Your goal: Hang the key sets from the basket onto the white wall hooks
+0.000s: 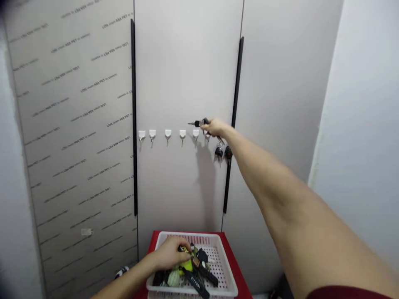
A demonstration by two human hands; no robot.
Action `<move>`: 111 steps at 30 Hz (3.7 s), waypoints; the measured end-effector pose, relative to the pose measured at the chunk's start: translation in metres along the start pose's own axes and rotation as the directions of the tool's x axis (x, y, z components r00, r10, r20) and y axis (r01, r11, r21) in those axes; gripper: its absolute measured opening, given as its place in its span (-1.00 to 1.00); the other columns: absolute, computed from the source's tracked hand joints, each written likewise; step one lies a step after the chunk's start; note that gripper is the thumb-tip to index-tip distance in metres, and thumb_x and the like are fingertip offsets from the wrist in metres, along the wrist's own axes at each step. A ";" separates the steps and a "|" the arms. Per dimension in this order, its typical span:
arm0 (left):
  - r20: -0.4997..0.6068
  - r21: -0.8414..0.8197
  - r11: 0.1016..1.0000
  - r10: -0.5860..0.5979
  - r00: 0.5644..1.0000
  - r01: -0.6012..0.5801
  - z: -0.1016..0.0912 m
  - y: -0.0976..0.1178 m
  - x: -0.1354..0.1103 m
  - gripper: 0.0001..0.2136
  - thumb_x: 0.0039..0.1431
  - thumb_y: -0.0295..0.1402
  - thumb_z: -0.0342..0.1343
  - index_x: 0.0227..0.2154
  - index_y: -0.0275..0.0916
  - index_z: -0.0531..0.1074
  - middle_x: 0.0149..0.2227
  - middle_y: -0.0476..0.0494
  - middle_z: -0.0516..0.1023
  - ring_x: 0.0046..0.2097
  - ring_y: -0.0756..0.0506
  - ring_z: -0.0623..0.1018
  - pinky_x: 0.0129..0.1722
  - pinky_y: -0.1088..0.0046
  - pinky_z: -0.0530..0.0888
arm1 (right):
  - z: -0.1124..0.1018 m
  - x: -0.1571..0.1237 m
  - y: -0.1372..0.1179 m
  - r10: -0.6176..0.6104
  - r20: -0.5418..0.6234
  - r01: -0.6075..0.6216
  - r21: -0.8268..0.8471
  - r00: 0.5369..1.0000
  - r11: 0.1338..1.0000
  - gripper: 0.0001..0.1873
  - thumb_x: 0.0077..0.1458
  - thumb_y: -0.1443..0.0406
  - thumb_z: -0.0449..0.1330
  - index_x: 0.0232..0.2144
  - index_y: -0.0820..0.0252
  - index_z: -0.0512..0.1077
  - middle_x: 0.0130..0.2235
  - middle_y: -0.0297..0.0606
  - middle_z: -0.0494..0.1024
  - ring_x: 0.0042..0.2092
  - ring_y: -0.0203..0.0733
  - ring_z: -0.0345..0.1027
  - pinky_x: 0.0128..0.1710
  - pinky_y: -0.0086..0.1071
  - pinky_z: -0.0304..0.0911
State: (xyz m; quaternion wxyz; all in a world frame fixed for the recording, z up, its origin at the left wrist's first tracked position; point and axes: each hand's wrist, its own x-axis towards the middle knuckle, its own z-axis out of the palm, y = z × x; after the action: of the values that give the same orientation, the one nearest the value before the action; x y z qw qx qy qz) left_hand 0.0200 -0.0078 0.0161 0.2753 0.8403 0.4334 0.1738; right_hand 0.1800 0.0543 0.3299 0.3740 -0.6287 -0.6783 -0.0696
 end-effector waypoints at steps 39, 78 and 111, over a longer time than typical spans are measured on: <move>-0.212 0.041 0.989 -0.133 0.968 0.145 -0.003 -0.014 0.014 -0.68 -0.23 -0.42 -0.08 -0.30 -0.30 0.25 -0.24 -0.11 0.32 -0.19 0.00 0.28 -0.23 0.58 0.18 | 0.028 -0.010 0.097 0.178 -0.268 -0.219 -0.128 0.947 0.967 -0.75 -0.29 0.41 -0.01 -0.42 0.20 0.28 -0.45 -0.23 0.32 -0.38 -0.20 0.20 -0.47 -0.40 0.09; -0.100 -0.803 0.588 0.033 0.994 -0.100 -0.117 0.090 0.020 -0.52 -0.10 0.03 -0.45 -0.81 -0.28 -0.02 -0.87 0.10 -0.03 -0.78 0.19 -0.04 -0.73 0.65 -0.09 | 0.111 -0.137 0.005 -0.147 0.411 -0.384 0.906 0.900 0.180 -0.45 -0.16 -0.09 -0.36 -0.82 0.22 -0.08 -0.84 -0.50 -0.07 -0.79 -0.50 -0.24 -0.77 -0.56 -0.23; -0.238 0.214 0.976 0.017 0.971 0.035 0.011 -0.019 -0.026 -0.81 -0.11 -0.30 -0.16 -0.49 -0.24 0.30 -0.36 -0.07 0.36 -0.28 -0.03 0.31 -0.28 0.46 0.21 | 0.202 -0.270 0.094 -0.128 0.417 0.020 0.253 0.900 0.967 -0.63 -0.30 0.20 0.09 -0.34 0.21 0.31 -0.37 -0.25 0.39 -0.35 -0.24 0.21 -0.35 -0.44 0.05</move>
State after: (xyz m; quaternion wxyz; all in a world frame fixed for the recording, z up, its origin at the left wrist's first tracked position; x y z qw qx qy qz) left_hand -0.0005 -0.0243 -0.0058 0.1286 0.8363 0.4837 0.2238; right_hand 0.1609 -0.0291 -0.0092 0.2863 -0.5515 -0.7709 0.1400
